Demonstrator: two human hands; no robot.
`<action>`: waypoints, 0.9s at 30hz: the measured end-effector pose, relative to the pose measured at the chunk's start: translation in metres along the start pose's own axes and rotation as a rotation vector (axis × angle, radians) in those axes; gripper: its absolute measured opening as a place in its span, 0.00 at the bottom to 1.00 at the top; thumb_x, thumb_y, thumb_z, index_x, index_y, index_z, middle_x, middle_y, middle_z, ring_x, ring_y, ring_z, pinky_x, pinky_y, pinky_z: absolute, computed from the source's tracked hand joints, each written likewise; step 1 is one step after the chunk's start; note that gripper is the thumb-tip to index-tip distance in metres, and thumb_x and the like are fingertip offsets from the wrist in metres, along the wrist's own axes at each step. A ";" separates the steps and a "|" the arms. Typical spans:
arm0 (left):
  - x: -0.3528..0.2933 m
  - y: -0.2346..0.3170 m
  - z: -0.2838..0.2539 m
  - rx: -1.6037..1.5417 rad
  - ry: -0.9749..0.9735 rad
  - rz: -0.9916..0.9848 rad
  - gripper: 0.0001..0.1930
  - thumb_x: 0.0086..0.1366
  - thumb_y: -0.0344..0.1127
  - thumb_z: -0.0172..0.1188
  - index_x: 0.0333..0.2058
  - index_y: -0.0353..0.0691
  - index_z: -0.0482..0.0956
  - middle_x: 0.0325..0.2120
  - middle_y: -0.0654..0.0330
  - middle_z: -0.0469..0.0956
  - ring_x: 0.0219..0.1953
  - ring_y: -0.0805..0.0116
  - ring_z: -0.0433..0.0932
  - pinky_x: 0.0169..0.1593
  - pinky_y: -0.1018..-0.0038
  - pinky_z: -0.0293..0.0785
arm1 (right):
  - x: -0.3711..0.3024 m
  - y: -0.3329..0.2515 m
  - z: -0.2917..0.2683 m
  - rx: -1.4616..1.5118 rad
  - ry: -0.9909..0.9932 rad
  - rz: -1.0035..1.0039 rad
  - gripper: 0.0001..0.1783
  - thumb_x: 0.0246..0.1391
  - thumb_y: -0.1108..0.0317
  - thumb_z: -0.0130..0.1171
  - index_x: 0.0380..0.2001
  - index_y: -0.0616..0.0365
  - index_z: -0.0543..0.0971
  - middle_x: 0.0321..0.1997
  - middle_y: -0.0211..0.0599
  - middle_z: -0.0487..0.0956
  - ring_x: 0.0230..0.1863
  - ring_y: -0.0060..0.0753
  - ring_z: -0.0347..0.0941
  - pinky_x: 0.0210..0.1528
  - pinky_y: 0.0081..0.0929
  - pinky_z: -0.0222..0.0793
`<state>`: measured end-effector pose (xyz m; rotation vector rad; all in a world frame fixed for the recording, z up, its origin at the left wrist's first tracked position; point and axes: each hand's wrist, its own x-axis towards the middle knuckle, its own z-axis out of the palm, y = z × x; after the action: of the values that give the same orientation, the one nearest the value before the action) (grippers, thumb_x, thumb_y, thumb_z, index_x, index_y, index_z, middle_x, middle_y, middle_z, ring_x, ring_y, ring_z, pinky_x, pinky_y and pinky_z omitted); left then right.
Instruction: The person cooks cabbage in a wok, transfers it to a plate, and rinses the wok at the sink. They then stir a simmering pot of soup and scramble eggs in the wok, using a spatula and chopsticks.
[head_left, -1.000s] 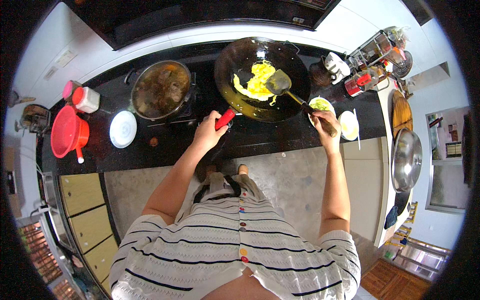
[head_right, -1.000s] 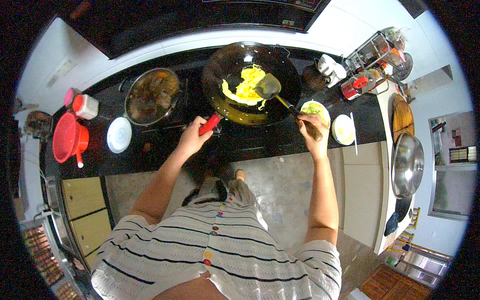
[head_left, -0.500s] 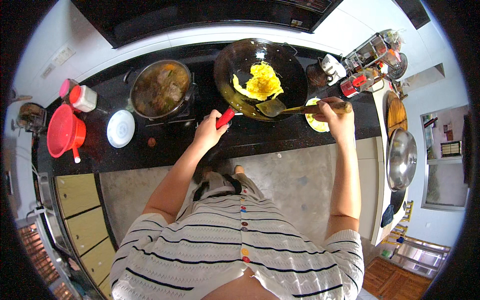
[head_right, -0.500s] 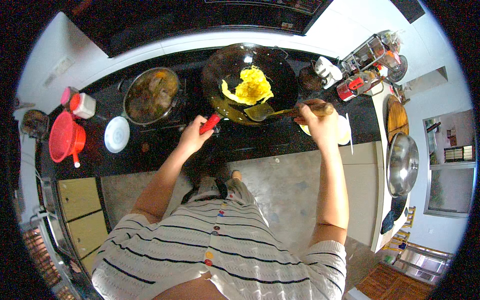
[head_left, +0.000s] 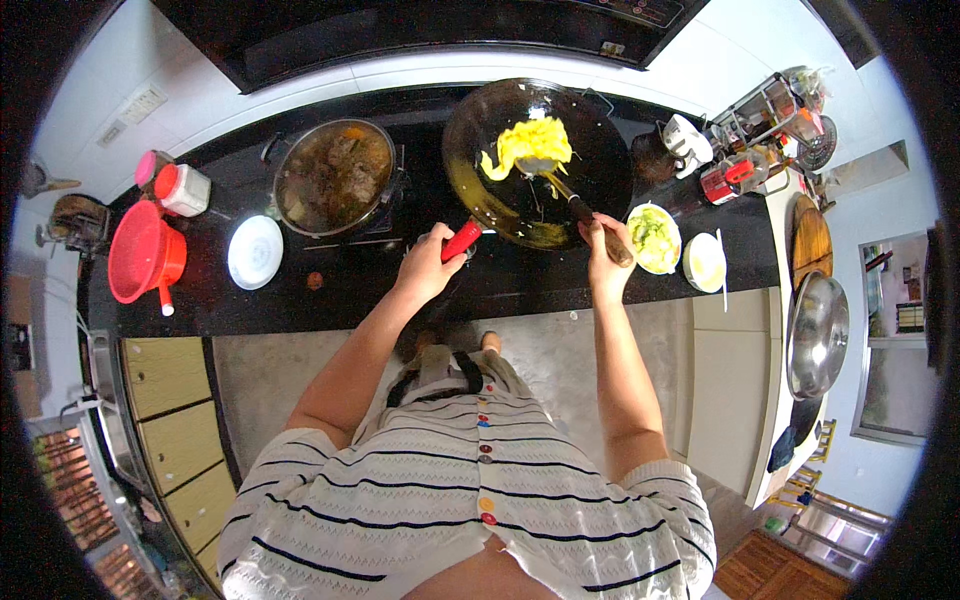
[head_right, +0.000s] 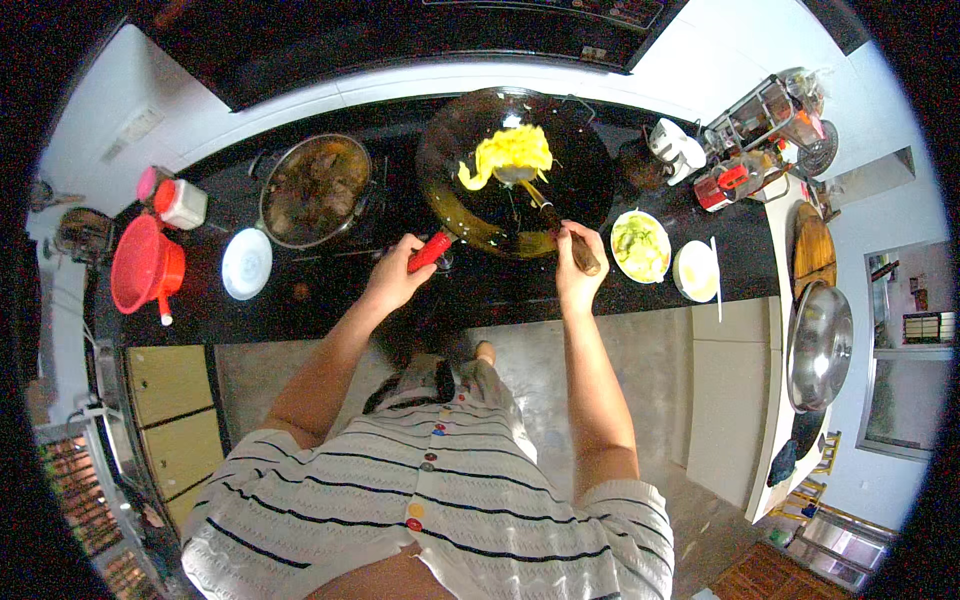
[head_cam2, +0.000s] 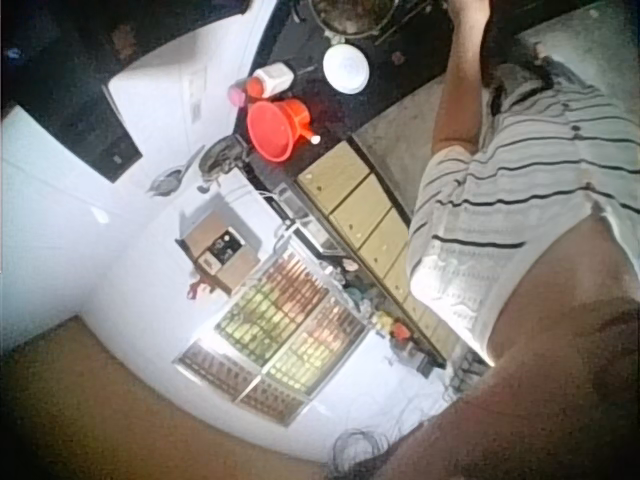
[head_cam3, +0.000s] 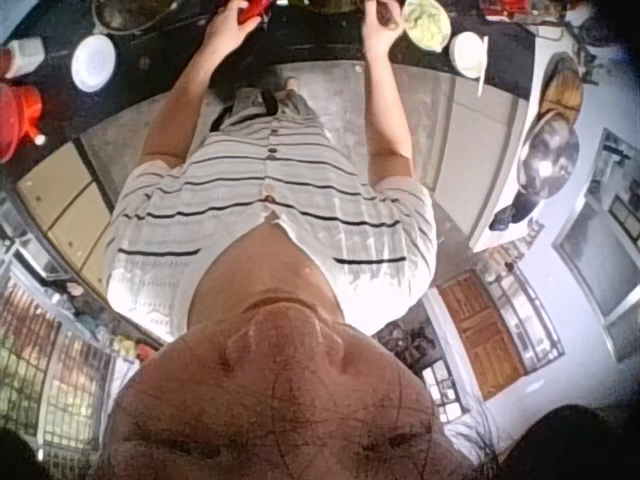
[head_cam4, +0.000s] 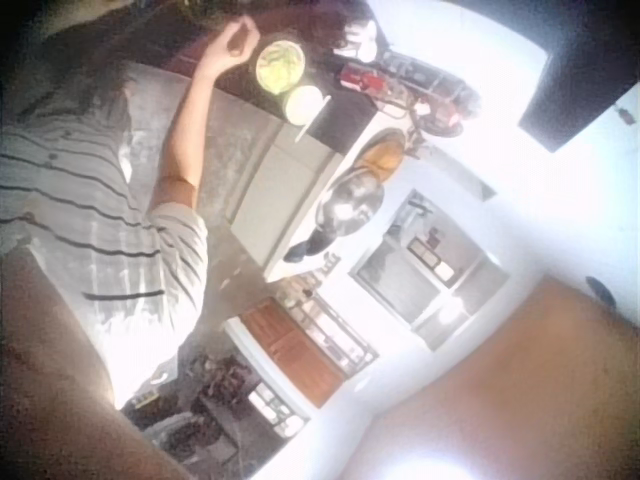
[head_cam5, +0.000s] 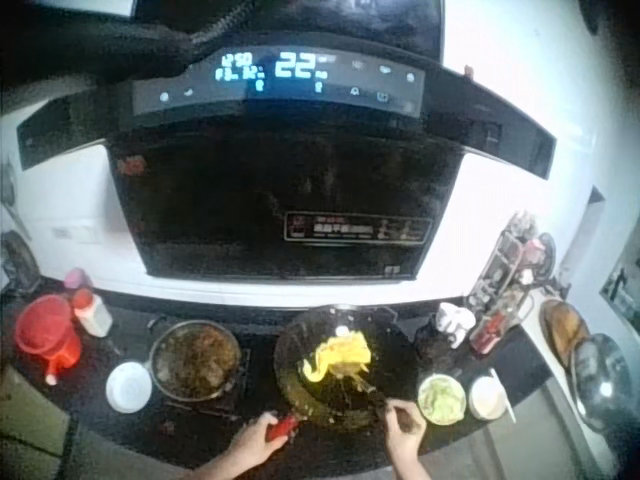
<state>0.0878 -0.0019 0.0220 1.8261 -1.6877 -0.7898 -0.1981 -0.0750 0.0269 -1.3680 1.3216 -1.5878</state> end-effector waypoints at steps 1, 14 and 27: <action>0.000 -0.002 0.002 -0.005 -0.005 0.001 0.20 0.56 0.42 0.64 0.43 0.43 0.66 0.33 0.49 0.77 0.35 0.49 0.78 0.39 0.61 0.72 | -0.004 0.009 0.000 0.103 0.012 0.062 0.06 0.55 0.72 0.59 0.36 0.62 0.79 0.40 0.32 0.78 0.41 0.22 0.73 0.45 0.19 0.69; 0.002 -0.010 0.006 0.004 0.012 -0.005 0.21 0.56 0.42 0.65 0.43 0.43 0.66 0.33 0.48 0.77 0.36 0.48 0.78 0.40 0.61 0.72 | 0.024 -0.054 -0.052 0.031 0.030 0.013 0.06 0.56 0.76 0.55 0.37 0.62 0.78 0.44 0.37 0.78 0.46 0.29 0.74 0.51 0.25 0.70; 0.002 0.003 -0.001 -0.052 -0.027 -0.046 0.20 0.55 0.42 0.64 0.42 0.41 0.67 0.35 0.47 0.76 0.39 0.46 0.76 0.42 0.58 0.71 | 0.019 -0.159 -0.002 -0.801 -0.982 -0.508 0.13 0.44 0.80 0.51 0.36 0.64 0.78 0.50 0.43 0.75 0.31 0.31 0.77 0.33 0.25 0.73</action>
<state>0.0870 -0.0043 0.0246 1.8323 -1.6320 -0.8731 -0.1833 -0.0471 0.1843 -2.6453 0.9938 -0.3545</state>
